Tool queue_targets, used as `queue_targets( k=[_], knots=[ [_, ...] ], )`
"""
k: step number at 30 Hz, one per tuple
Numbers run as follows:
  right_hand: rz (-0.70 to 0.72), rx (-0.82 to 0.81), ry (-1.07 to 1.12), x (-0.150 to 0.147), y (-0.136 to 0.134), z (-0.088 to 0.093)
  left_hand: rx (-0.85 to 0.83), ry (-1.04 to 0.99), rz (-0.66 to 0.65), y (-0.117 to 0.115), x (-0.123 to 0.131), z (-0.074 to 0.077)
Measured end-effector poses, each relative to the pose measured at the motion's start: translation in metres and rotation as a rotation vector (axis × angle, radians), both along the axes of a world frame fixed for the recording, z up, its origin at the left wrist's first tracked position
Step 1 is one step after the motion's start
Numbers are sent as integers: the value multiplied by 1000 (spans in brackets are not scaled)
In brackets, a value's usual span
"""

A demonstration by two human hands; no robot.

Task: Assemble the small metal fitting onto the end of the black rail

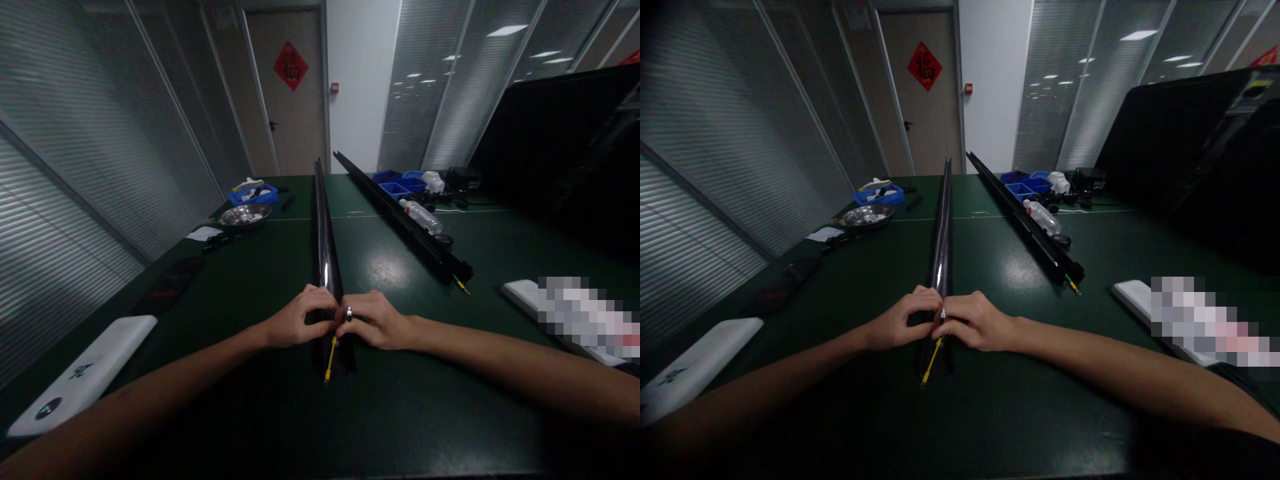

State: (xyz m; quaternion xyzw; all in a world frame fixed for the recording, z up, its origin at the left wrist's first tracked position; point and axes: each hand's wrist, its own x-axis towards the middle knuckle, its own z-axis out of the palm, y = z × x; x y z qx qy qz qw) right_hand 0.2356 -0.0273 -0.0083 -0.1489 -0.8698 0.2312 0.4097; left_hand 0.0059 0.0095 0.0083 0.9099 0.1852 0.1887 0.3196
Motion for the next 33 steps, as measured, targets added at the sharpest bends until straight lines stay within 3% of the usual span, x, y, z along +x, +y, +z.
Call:
queue_targets(
  k=[15, 21, 33],
  knots=[
    [20, -16, -97, -4, 8, 15, -36, -70, 7, 0, -3, -3],
    [62, -68, -115, 2, 10, 15, -46, -56, 92, 0, -2, -3],
    [133, -40, -33, 5, 11, 11, -41, -41, 113, -1, -1, -6]
  ],
)
